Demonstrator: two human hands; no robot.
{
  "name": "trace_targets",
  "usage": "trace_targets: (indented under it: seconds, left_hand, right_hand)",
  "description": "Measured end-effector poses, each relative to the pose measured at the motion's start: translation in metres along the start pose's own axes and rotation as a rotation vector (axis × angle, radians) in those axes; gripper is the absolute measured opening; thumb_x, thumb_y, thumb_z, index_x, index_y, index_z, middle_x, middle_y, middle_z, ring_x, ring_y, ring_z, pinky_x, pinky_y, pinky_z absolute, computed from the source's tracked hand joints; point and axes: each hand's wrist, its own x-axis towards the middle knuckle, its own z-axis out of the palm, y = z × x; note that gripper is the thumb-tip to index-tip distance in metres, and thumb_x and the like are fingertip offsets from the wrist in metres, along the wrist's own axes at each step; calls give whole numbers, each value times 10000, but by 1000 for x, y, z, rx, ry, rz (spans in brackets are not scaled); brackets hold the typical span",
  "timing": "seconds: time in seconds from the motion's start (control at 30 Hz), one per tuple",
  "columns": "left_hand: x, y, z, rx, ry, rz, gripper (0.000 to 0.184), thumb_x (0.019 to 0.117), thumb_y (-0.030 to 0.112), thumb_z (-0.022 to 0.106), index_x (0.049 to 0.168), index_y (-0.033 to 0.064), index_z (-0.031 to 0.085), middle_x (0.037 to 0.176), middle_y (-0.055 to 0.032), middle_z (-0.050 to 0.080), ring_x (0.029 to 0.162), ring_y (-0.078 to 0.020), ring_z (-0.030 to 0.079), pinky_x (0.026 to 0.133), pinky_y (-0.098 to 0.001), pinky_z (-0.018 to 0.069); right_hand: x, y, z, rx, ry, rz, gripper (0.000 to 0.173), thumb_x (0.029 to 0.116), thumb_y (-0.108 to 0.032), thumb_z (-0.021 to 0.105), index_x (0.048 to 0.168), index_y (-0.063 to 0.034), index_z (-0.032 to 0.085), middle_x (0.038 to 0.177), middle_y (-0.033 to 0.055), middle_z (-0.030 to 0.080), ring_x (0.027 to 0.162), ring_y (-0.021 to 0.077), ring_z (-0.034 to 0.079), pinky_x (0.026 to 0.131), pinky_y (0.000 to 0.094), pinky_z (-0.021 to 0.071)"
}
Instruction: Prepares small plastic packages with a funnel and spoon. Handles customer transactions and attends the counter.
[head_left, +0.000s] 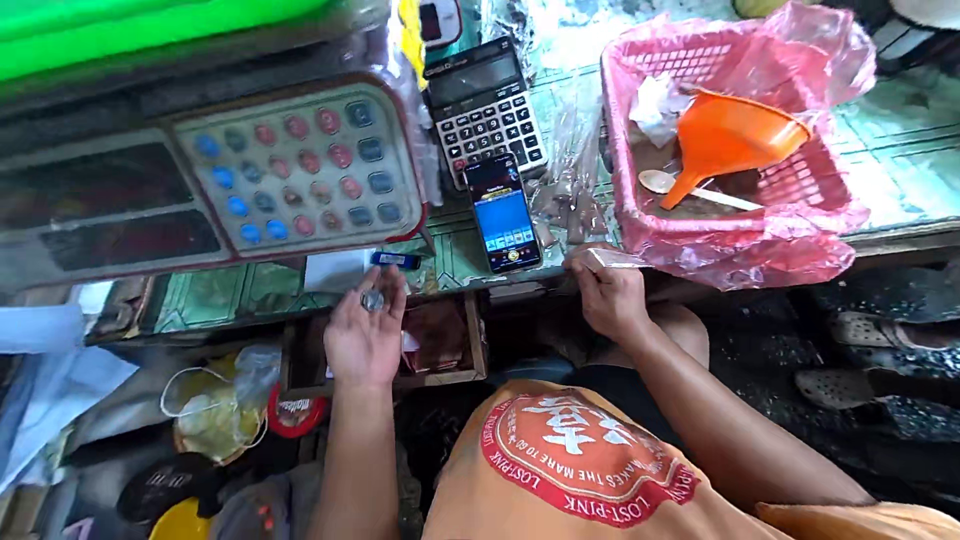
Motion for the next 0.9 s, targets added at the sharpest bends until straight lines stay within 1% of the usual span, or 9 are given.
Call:
trace_targets:
  seconds: [0.07,0.17,0.23,0.33,0.43,0.5,0.6,0.73,0.9]
  left_hand:
    - [6,11,7,-112,-7,25,635,1110,370,76,1401,-32,472,1316,-204,624,1226,-302,631,1070,-446,496]
    - [12,19,11,-173,-58,8,685,1111,431,77,1469,-37,427,1447,-215,553,1341,-308,565,1138,-433,450]
    - [18,15,6,-150,-173,25,587,1103,279,104,1457,-61,426,1474,-235,520,1372,-323,530,1168,-441,415]
    - [23,4,-3,-136,-294,25,477,1047,50,199,1444,-71,436,1489,-239,501,1374,-323,525,1168,-420,412]
    - [23,-4,-4,-107,-287,75,425,1049,-20,277,1419,-59,482,1448,-239,545,1321,-330,578,1129,-434,461]
    - [20,-7,-3,-54,-241,115,384,1085,23,312,1404,-42,515,1382,-232,605,1255,-320,629,1086,-433,500]
    - [16,-6,1,-74,-156,38,367,1127,162,324,1363,-28,531,1292,-220,662,1168,-309,687,1019,-413,556]
    - [21,-6,-5,-130,-188,2,428,1137,218,263,1366,-38,518,1355,-227,617,1233,-331,645,1059,-440,526]
    - [22,-9,-3,-175,-187,-5,421,1138,221,281,1351,-47,526,1364,-227,608,1253,-342,631,1080,-448,513]
  right_hand:
    - [1,-1,-2,19,-23,11,315,1052,-212,505,970,-47,760,1056,127,744,1048,238,701,952,481,555]
    - [1,-1,-3,47,-60,16,323,1059,-196,494,984,-21,755,1040,149,744,1020,239,709,934,472,562]
    - [2,-2,-2,37,-59,19,337,1062,-196,473,985,-19,748,1024,149,742,996,230,708,911,456,564]
    - [2,-6,-1,14,-29,23,347,1067,-203,457,978,-27,742,995,132,734,952,216,699,875,446,560]
    - [3,-7,-1,13,-25,30,345,1073,-212,454,991,-36,739,974,119,732,922,194,699,846,429,567]
    - [3,-6,-2,7,-32,34,347,1076,-222,455,998,-38,738,974,115,731,925,190,697,847,427,563]
    - [3,-6,-2,14,-27,28,345,1074,-223,459,994,-32,735,977,118,729,935,188,695,863,418,558]
    - [3,-6,-2,17,-25,25,358,1079,-231,446,985,-36,732,948,112,725,920,182,692,854,411,555]
    - [3,-7,-2,13,-14,34,347,1077,-226,455,989,-35,731,946,109,725,921,181,694,851,399,560]
